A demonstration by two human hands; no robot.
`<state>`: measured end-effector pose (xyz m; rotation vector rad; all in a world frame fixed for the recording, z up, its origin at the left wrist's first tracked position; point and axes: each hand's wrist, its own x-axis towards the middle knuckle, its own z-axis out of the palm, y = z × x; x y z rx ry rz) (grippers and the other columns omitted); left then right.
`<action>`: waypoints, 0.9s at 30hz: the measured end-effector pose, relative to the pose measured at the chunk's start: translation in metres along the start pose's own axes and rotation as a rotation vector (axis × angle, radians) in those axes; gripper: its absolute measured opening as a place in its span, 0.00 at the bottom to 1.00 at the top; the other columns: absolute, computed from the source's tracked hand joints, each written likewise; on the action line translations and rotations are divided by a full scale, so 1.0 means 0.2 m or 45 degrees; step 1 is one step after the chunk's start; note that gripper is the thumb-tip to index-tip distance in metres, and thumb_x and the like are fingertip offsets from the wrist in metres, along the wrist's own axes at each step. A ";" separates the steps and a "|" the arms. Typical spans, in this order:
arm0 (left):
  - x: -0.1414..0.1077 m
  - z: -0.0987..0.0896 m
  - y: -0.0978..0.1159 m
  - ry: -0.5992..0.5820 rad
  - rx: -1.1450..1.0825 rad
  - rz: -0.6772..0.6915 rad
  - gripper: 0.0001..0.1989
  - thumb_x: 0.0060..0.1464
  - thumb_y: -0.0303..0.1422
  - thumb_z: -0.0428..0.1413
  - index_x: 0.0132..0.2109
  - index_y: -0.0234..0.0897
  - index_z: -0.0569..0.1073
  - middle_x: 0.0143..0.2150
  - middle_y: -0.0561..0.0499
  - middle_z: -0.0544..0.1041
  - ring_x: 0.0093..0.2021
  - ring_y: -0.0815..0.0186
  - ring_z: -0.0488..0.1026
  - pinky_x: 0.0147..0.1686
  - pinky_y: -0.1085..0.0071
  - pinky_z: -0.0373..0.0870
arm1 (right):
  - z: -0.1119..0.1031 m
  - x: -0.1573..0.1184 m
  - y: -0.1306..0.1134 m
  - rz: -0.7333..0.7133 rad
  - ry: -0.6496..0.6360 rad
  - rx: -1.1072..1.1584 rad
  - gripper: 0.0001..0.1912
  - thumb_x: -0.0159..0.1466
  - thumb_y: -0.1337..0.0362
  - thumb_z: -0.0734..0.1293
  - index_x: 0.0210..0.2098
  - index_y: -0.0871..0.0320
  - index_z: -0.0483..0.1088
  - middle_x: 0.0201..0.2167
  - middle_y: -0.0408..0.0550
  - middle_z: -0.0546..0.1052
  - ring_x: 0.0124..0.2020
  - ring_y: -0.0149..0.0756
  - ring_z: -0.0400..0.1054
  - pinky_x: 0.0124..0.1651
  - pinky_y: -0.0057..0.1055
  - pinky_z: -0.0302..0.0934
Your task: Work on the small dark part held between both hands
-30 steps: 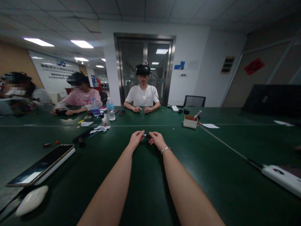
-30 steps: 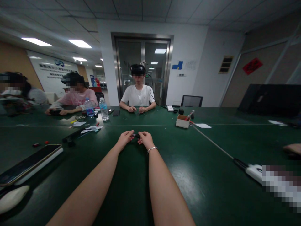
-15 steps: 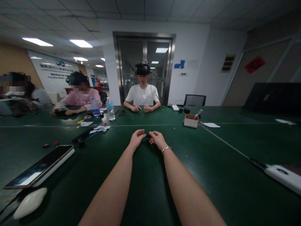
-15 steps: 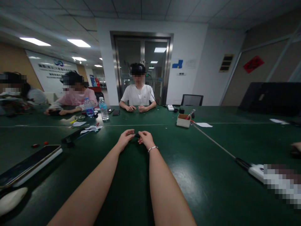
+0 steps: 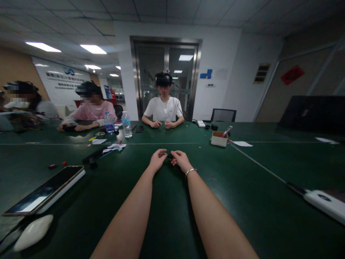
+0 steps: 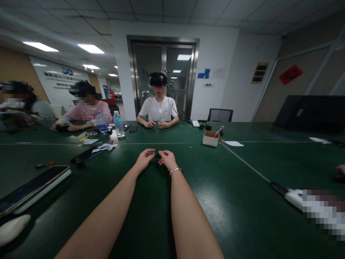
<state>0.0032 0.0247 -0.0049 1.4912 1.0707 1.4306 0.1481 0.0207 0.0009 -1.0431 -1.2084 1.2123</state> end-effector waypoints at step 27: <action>0.00 -0.03 0.02 -0.002 -0.054 -0.024 0.15 0.40 0.27 0.59 0.39 0.33 0.76 0.39 0.44 0.77 0.43 0.61 0.72 0.45 0.64 0.67 | -0.02 -0.04 -0.05 -0.045 -0.079 0.090 0.29 0.49 0.70 0.69 0.49 0.50 0.59 0.33 0.38 0.68 0.19 0.25 0.70 0.19 0.21 0.64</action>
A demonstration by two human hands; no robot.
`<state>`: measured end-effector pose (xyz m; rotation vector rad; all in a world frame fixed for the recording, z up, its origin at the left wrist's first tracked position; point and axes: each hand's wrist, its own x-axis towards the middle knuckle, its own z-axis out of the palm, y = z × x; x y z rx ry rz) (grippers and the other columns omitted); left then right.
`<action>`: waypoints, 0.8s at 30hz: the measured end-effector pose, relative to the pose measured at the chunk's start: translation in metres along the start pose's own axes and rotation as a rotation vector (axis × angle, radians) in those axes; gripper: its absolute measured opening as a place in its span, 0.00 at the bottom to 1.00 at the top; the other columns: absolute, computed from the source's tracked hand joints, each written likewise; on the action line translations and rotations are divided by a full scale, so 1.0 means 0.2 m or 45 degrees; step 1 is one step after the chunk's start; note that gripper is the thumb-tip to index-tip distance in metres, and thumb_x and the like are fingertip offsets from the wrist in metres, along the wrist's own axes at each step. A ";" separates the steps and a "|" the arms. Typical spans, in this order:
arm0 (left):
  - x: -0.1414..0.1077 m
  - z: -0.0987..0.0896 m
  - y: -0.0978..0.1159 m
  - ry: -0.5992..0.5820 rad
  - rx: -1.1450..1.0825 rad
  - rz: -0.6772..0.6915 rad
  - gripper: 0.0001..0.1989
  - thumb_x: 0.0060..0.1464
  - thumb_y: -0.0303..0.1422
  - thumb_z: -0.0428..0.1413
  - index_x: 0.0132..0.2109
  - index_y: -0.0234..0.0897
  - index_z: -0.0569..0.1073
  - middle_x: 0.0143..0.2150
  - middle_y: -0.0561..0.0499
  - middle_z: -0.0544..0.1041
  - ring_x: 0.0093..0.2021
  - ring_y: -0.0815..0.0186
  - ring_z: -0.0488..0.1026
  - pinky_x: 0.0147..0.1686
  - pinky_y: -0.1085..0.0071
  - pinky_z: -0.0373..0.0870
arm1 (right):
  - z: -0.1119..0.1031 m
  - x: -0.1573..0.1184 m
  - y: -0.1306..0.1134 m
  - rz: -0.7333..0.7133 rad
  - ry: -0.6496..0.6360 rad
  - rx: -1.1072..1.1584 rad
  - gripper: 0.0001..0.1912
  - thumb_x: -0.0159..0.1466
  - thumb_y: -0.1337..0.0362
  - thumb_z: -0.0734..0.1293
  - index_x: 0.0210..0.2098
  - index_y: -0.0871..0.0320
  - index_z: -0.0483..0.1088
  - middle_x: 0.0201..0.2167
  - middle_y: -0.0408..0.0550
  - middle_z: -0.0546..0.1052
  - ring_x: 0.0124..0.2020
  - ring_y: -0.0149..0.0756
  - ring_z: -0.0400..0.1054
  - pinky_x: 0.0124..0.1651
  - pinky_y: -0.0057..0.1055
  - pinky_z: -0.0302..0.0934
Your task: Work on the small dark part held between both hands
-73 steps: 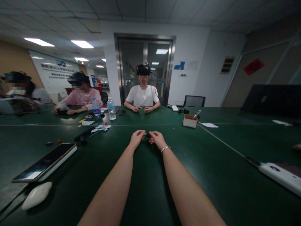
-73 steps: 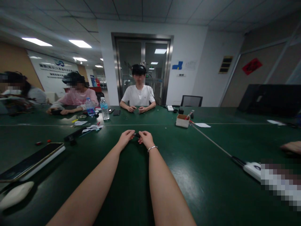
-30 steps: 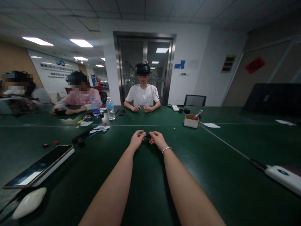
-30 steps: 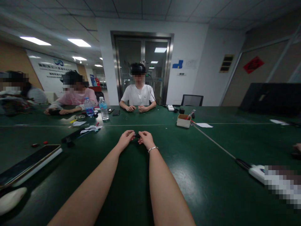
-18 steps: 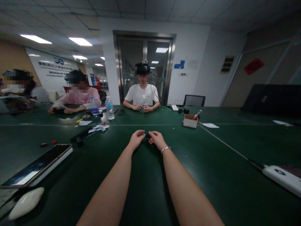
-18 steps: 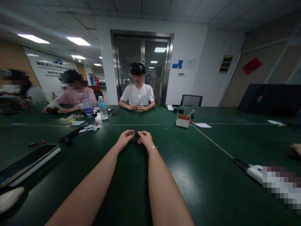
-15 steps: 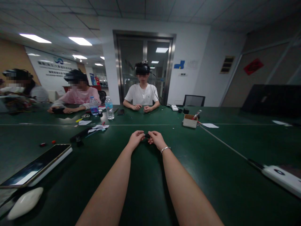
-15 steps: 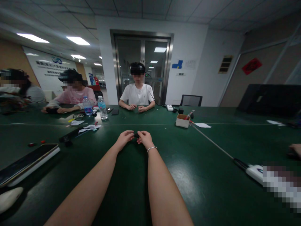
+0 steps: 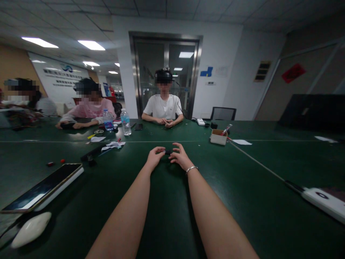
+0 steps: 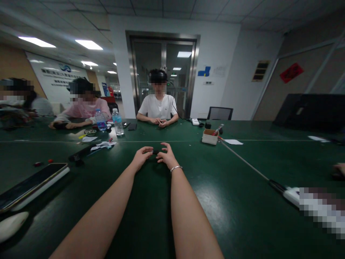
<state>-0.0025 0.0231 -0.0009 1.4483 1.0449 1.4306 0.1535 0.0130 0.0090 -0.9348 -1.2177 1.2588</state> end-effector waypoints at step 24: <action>0.00 0.01 -0.01 -0.009 -0.005 -0.007 0.15 0.39 0.28 0.59 0.39 0.33 0.76 0.38 0.44 0.76 0.39 0.63 0.72 0.35 0.71 0.68 | 0.00 -0.01 -0.04 0.179 -0.047 0.027 0.11 0.61 0.62 0.63 0.40 0.62 0.64 0.24 0.44 0.70 0.15 0.25 0.65 0.18 0.24 0.66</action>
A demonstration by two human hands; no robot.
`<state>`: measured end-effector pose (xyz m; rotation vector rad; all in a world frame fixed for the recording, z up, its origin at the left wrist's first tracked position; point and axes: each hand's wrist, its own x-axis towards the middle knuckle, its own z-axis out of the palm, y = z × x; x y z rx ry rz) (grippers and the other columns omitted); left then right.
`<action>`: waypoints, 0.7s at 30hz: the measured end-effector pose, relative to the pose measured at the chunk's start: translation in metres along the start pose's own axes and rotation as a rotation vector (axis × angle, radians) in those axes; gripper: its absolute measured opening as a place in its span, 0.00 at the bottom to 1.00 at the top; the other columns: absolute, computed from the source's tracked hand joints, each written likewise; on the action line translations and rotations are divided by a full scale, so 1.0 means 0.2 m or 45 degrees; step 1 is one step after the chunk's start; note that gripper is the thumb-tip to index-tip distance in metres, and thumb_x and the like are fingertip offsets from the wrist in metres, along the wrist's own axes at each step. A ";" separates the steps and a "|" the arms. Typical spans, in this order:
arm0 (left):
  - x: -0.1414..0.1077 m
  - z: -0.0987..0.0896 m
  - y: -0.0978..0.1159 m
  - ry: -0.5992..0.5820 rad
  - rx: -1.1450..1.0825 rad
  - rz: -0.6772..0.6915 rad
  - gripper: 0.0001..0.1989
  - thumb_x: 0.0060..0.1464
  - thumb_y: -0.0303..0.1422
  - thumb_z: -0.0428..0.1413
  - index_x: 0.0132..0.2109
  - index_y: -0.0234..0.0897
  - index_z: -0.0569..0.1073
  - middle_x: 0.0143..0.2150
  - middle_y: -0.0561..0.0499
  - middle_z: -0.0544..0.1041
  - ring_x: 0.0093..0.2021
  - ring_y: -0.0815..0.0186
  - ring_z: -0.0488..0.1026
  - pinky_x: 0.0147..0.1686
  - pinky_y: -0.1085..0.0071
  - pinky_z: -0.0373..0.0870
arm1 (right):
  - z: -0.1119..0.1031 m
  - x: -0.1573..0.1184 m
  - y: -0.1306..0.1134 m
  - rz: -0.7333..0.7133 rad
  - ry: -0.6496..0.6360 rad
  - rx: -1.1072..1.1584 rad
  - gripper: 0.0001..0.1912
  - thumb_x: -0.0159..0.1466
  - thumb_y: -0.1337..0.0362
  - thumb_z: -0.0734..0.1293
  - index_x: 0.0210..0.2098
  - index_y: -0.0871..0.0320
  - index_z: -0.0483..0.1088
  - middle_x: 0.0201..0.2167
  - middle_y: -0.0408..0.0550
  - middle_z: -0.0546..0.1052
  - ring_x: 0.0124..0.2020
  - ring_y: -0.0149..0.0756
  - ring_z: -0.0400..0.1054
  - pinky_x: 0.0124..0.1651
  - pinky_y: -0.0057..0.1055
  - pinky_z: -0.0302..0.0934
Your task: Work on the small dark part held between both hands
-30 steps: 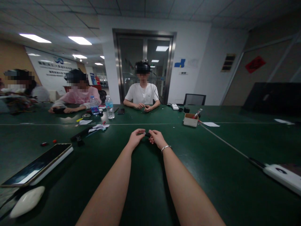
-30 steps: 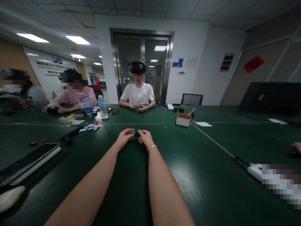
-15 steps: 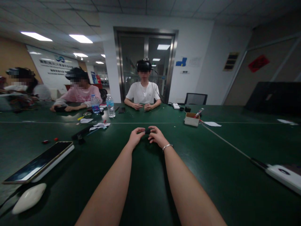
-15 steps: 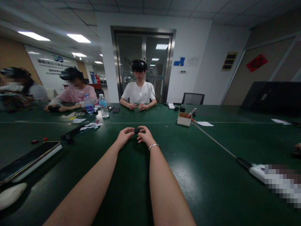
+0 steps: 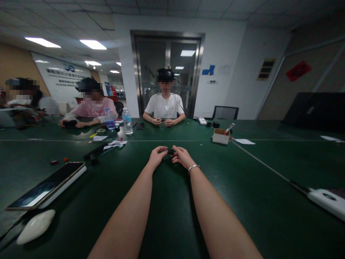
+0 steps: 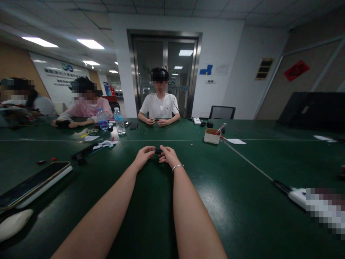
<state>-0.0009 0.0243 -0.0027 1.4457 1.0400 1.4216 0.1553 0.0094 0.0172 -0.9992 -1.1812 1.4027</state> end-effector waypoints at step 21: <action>0.02 0.00 -0.03 0.000 -0.047 0.000 0.15 0.40 0.28 0.58 0.40 0.33 0.75 0.35 0.46 0.76 0.35 0.66 0.72 0.35 0.71 0.67 | -0.02 0.00 0.00 0.053 -0.178 -0.061 0.14 0.61 0.57 0.63 0.43 0.58 0.59 0.25 0.43 0.70 0.16 0.26 0.66 0.18 0.24 0.64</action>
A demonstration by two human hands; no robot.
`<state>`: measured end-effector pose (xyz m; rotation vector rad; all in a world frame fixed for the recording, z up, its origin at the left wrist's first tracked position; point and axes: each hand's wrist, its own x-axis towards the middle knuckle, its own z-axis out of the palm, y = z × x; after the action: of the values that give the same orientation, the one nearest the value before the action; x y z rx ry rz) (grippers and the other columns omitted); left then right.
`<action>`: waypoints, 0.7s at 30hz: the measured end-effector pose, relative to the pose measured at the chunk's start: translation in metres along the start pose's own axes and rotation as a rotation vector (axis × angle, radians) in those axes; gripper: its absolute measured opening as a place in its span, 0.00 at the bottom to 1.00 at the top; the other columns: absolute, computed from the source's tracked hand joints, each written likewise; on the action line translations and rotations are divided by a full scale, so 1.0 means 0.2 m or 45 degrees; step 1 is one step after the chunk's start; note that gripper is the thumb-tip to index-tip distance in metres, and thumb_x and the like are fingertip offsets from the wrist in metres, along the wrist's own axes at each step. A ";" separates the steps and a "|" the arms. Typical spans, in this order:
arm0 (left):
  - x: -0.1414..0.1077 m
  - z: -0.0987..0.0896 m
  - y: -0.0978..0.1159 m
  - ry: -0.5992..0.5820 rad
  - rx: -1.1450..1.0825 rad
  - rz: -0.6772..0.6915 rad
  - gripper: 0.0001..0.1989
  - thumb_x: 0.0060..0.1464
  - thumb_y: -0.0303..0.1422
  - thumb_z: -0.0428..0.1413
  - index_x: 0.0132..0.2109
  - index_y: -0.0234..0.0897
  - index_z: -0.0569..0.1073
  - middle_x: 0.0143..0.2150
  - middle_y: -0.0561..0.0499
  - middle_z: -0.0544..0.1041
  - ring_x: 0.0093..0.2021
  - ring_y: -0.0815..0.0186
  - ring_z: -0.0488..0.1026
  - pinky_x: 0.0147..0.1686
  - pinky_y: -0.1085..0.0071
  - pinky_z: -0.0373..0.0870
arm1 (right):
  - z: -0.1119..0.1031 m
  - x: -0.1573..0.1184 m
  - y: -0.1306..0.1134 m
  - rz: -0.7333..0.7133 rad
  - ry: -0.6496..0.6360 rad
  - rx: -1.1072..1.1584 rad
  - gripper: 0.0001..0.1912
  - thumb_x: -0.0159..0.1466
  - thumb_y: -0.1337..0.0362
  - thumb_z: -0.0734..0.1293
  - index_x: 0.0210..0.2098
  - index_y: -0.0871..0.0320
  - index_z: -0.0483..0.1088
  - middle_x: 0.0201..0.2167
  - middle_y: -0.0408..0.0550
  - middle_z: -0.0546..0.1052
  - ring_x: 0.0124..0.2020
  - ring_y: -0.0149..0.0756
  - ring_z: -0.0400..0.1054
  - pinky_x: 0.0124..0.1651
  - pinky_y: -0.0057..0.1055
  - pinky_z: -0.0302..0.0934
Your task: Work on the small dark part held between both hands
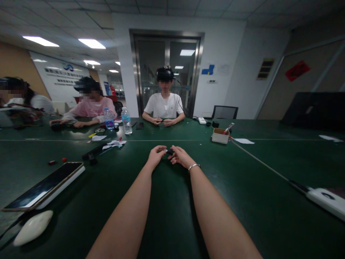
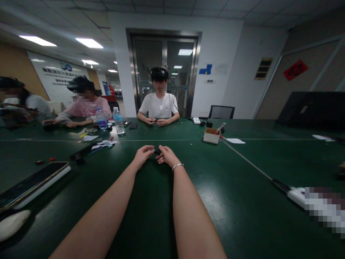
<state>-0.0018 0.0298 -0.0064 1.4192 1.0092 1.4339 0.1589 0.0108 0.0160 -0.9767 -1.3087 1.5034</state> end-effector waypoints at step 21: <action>-0.01 0.01 0.01 0.009 -0.048 -0.040 0.15 0.40 0.35 0.62 0.37 0.32 0.74 0.30 0.48 0.75 0.29 0.69 0.71 0.33 0.71 0.67 | -0.02 0.02 0.02 -0.038 0.015 0.067 0.05 0.63 0.66 0.61 0.39 0.60 0.63 0.20 0.44 0.72 0.16 0.27 0.66 0.18 0.22 0.61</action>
<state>-0.0003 0.0283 -0.0052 1.3666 0.9994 1.4290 0.1611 0.0156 0.0115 -0.9275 -1.2636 1.4998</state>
